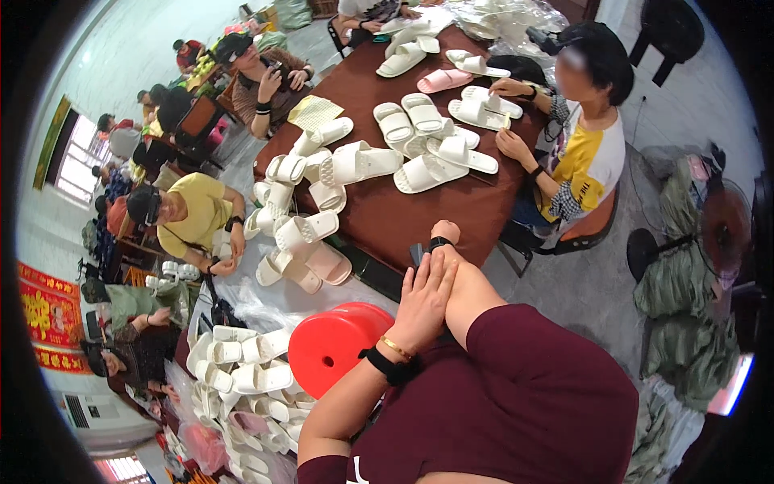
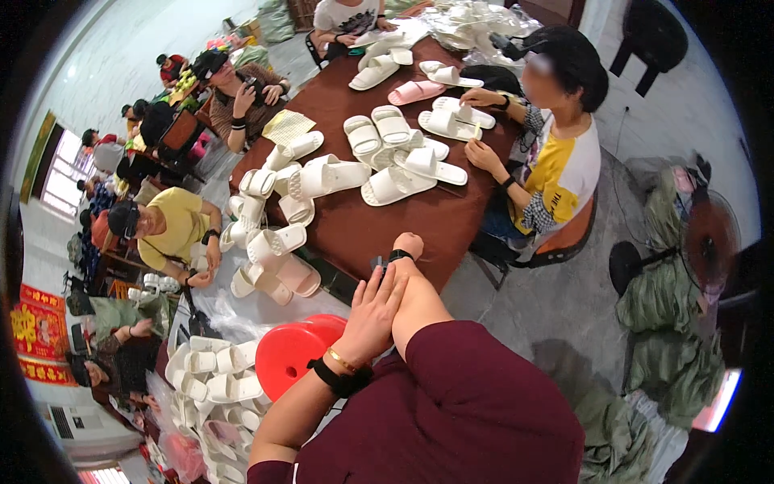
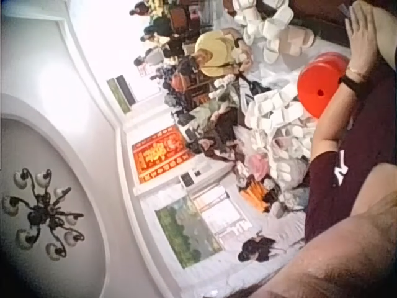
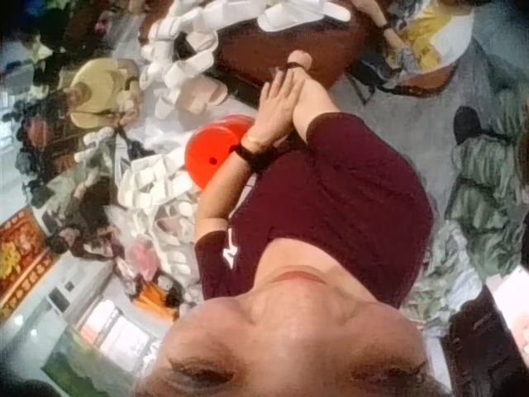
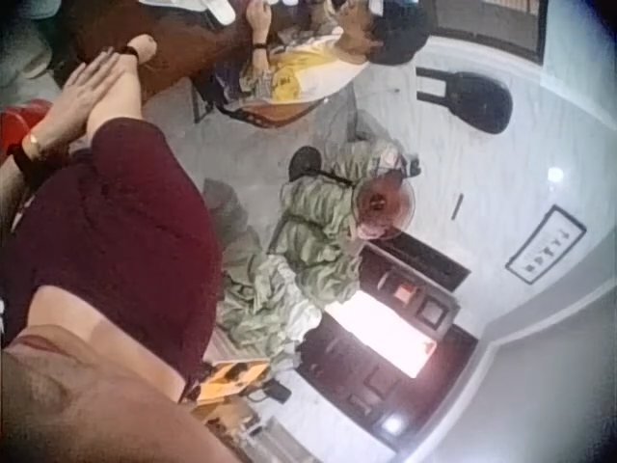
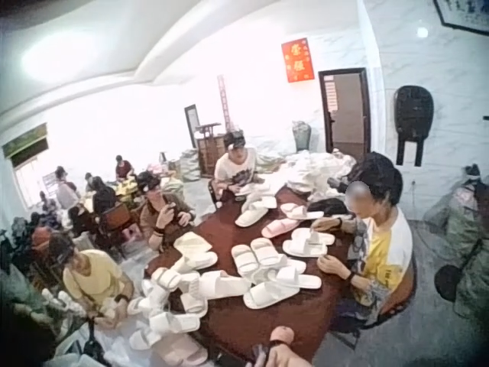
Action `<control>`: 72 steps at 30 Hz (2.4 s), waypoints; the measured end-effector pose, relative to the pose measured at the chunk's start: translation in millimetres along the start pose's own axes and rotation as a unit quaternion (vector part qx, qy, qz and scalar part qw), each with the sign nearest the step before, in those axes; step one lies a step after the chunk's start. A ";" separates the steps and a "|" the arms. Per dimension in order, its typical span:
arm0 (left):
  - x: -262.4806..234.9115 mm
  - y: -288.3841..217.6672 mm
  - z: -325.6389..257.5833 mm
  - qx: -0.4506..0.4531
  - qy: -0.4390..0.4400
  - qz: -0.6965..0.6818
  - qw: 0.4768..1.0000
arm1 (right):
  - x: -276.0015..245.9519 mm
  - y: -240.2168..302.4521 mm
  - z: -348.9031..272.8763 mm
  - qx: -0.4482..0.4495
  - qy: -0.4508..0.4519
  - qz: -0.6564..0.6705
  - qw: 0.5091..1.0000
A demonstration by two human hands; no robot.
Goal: The person is inspecting and sorting white slide-on shoes at a table and then moving bags of finished goods.
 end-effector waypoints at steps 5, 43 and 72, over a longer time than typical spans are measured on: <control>-0.6 -19.5 -19.4 0.114 0.008 -0.161 0.980 | -44.8 -18.5 70.1 -0.016 -0.044 0.002 0.999; 113.9 -288.1 194.2 0.616 0.335 -0.237 0.672 | -515.1 -156.6 275.7 0.281 -0.236 -0.177 0.913; 168.1 -354.1 227.6 0.631 0.412 -0.404 0.519 | -569.9 -248.6 265.9 0.403 -0.245 -0.017 0.882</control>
Point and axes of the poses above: each hand's wrist, its own z-axis towards the middle knuckle, its own x-axis out of the palm, y = z × x, the point moved 1 cm from there along z, towards the middle knuckle, and after that the axes turned 14 degrees about x, right-handed, at the moved point
